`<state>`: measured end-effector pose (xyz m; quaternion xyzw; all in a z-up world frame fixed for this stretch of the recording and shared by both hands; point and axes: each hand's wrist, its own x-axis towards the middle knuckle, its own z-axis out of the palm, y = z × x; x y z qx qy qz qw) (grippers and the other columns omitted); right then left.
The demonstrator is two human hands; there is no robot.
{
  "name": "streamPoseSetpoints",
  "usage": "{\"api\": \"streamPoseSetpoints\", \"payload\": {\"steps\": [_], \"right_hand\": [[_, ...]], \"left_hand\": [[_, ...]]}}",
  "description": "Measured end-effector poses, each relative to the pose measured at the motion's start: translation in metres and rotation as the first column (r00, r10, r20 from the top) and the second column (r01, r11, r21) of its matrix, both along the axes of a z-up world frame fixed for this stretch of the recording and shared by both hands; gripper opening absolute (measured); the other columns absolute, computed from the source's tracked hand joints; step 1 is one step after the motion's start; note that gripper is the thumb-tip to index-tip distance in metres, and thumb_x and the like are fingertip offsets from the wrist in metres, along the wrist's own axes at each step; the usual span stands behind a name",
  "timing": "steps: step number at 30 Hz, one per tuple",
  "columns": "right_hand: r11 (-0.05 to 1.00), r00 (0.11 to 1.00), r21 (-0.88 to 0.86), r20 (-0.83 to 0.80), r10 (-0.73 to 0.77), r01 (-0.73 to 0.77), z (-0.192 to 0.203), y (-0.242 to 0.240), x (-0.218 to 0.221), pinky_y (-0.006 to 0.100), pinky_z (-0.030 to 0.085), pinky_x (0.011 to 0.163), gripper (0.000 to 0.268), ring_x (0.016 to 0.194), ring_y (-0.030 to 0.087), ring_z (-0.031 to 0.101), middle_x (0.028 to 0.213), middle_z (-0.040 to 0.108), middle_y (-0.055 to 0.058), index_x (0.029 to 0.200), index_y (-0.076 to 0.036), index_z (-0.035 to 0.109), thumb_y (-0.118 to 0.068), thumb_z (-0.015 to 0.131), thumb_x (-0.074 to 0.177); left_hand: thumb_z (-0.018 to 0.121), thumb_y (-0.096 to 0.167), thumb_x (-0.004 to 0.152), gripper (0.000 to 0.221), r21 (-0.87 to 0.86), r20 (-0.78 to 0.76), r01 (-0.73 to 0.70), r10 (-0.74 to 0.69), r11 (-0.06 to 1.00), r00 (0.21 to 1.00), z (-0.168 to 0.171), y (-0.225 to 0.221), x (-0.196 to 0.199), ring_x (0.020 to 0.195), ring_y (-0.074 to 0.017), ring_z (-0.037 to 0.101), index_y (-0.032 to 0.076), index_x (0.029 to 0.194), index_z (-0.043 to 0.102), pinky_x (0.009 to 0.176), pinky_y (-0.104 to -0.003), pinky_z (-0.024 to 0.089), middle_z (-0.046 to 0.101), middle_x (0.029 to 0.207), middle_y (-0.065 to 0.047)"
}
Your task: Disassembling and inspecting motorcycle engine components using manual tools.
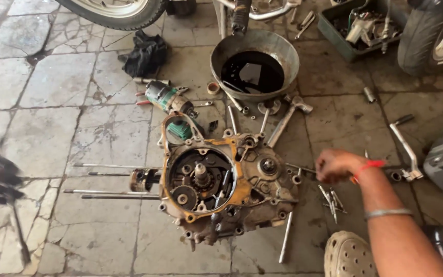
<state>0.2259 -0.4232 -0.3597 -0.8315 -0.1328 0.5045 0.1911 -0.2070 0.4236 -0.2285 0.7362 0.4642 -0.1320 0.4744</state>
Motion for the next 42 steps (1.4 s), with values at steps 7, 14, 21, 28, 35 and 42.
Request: {"api": "streamPoseSetpoints", "payload": {"steps": [7, 14, 21, 28, 35, 42], "right_hand": [[0.977, 0.998, -0.212, 0.063, 0.009, 0.005, -0.024, -0.034, -0.038, 0.033, 0.045, 0.044, 0.012, 0.048, 0.018, 0.062, 0.061, 0.071, 0.009, 0.076, -0.003, 0.076, -0.012, 0.083, 0.073], [0.96, 0.994, -0.258, 0.063, -0.094, 0.107, -0.034, -0.049, -0.051, 0.035, 0.045, 0.048, 0.013, 0.052, 0.02, 0.062, 0.064, 0.07, 0.009, 0.082, -0.002, 0.076, -0.01, 0.084, 0.074], [0.99, 0.917, -0.096, 0.395, -0.059, 0.105, 0.064, 0.024, -0.058, 0.029, 0.053, 0.056, 0.03, 0.06, 0.017, 0.07, 0.07, 0.078, 0.007, 0.085, -0.006, 0.079, -0.035, 0.085, 0.079], [0.769, 0.851, 0.47, 0.067, -0.521, 0.433, 0.106, 0.078, -0.084, 0.027, 0.048, 0.055, 0.029, 0.064, 0.012, 0.064, 0.082, 0.076, 0.006, 0.098, -0.001, 0.073, -0.03, 0.072, 0.093], [0.351, 0.768, 0.721, -0.387, -0.51, 0.597, 0.11, 0.092, -0.128, 0.028, 0.041, 0.07, 0.049, 0.082, 0.011, 0.053, 0.097, 0.072, 0.003, 0.123, -0.006, 0.077, -0.044, 0.056, 0.101], [0.035, 0.519, 0.63, -0.606, -0.603, 0.776, 0.143, 0.118, -0.183, 0.039, 0.049, 0.099, 0.046, 0.117, 0.02, 0.059, 0.111, 0.071, 0.0, 0.122, -0.013, 0.067, -0.046, 0.058, 0.092]], "left_hand": [[0.066, 0.011, 0.096, 0.025, -0.062, -0.336, 0.004, -0.024, 0.998, 0.942, -0.034, -0.164, 0.021, 0.075, -0.04, 0.079, -0.001, 0.119, 0.064, 0.066, -0.051, 0.064, 0.077, 0.099, -0.025], [0.065, 0.016, 0.098, 0.024, -0.266, -0.372, 0.127, -0.223, 0.956, 0.901, -0.087, -0.228, -0.004, 0.07, -0.0311, 0.078, 0.002, 0.116, 0.064, 0.063, -0.045, 0.067, 0.079, 0.096, -0.02], [0.056, 0.029, 0.102, 0.026, -0.2, -0.379, 0.213, -0.276, 0.956, 0.884, -0.133, -0.234, -0.019, 0.074, -0.0225, 0.075, 0.009, 0.117, 0.062, 0.067, -0.038, 0.069, 0.081, 0.103, -0.007], [0.061, 0.048, 0.1, 0.04, -0.079, -0.553, 0.398, -0.372, 0.914, 0.745, -0.101, -0.229, 0.005, 0.074, -0.0188, 0.076, 0.015, 0.123, 0.065, 0.066, -0.039, 0.067, 0.08, 0.106, -0.001], [0.062, 0.041, 0.099, 0.043, 0.145, -0.145, 0.101, -0.08, 0.984, 0.986, -0.015, -0.187, 0.033, 0.074, -0.0267, 0.075, 0.006, 0.124, 0.064, 0.065, -0.04, 0.062, 0.082, 0.103, -0.011], [0.06, 0.038, 0.102, 0.043, 0.214, 0.332, -0.264, 0.184, 0.94, 0.925, 0.134, -0.212, 0.042, 0.076, -0.0262, 0.072, 0.0, 0.121, 0.061, 0.069, -0.04, 0.06, 0.075, 0.104, -0.016]]}}
